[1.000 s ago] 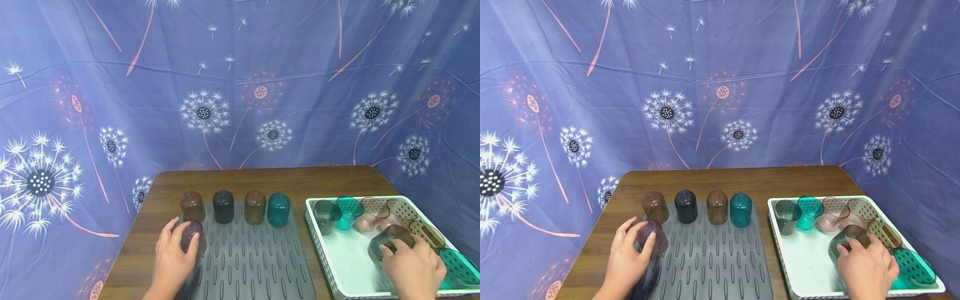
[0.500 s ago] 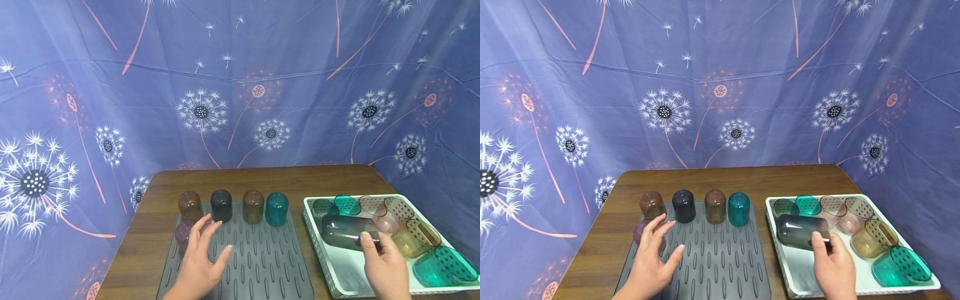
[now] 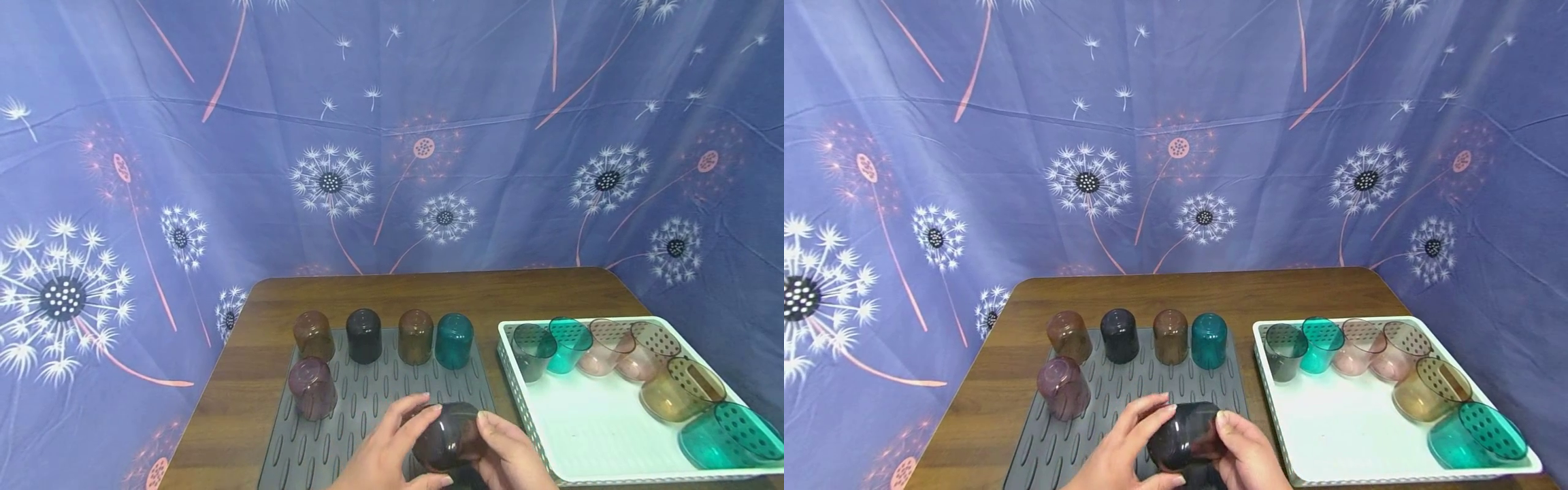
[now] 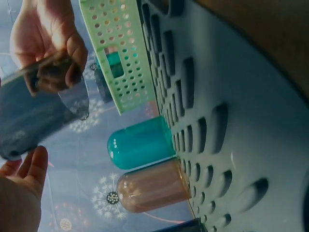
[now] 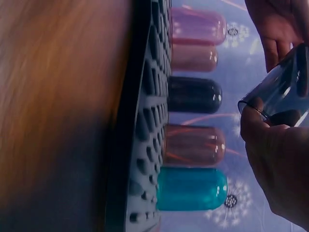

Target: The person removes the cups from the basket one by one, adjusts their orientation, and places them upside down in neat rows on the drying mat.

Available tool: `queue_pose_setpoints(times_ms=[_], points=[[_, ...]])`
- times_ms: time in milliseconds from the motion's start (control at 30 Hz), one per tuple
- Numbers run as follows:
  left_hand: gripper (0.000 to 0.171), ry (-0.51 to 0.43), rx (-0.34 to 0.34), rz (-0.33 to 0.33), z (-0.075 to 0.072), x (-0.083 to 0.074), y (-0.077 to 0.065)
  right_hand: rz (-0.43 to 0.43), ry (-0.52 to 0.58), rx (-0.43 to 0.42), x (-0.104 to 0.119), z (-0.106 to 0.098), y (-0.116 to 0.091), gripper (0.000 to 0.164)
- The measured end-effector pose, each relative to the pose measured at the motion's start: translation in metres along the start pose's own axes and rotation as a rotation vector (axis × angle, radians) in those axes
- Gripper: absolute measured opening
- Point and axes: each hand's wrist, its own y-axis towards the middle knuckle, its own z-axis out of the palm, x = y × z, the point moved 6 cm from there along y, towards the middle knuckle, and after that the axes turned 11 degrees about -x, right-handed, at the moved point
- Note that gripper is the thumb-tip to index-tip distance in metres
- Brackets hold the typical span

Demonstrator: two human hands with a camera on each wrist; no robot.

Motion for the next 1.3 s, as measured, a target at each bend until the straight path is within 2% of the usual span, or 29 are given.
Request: queue_pose_setpoints(times_ms=[33,100,200,267,333,433,500,667,833,933,1033,1133,1167,1200,1300], points=[[0.079,0.003,-0.009,-0.008,0.0,0.0,0.0,0.003,-0.037,-0.024,0.0,0.0,0.001,0.046],[0.078,0.023,-0.033,-0.023,-0.002,0.001,0.001,-0.018,-0.17,-0.146,0.001,-0.003,0.002,0.044],[0.079,0.093,-0.076,-0.08,-0.01,0.007,0.005,-0.061,-0.499,-0.472,0.011,-0.015,0.0,0.042],[0.078,0.176,-0.101,-0.142,-0.017,0.015,0.009,-0.068,-0.673,-0.667,0.019,-0.022,-0.005,0.039],[0.077,0.263,-0.115,-0.228,-0.024,0.025,0.014,-0.074,-0.796,-0.786,0.028,-0.026,-0.011,0.036],[0.076,0.38,-0.108,-0.36,-0.033,0.045,0.02,-0.116,-0.872,-0.825,0.041,-0.029,-0.018,0.03],[0.076,0.435,-0.092,-0.42,-0.037,0.058,0.023,-0.142,-0.901,-0.838,0.049,-0.033,-0.022,0.029],[0.076,0.52,-0.069,-0.487,-0.038,0.08,0.024,-0.18,-1.013,-0.873,0.063,-0.049,-0.03,0.03],[0.076,0.571,-0.075,-0.542,-0.033,0.091,0.025,-0.198,-1.197,-0.913,0.079,-0.063,-0.035,0.032],[0.074,0.584,-0.059,-0.553,-0.028,0.095,0.026,-0.2,-1.303,-0.91,0.09,-0.069,-0.038,0.033],[0.07,0.592,-0.034,-0.548,-0.024,0.096,0.028,-0.288,-1.414,-0.923,0.105,-0.077,-0.043,0.032],[0.068,0.6,-0.023,-0.542,-0.022,0.096,0.03,-0.374,-1.559,-1.005,0.127,-0.095,-0.053,0.033],[0.067,0.603,-0.026,-0.541,-0.022,0.096,0.03,-0.378,-1.598,-1.039,0.135,-0.103,-0.057,0.035],[0.067,0.606,-0.029,-0.542,-0.023,0.096,0.031,-0.37,-1.637,-1.07,0.143,-0.112,-0.062,0.037],[0.066,0.617,-0.06,-0.535,-0.025,0.095,0.032,-0.239,-1.711,-1.178,0.162,-0.142,-0.078,0.047]])
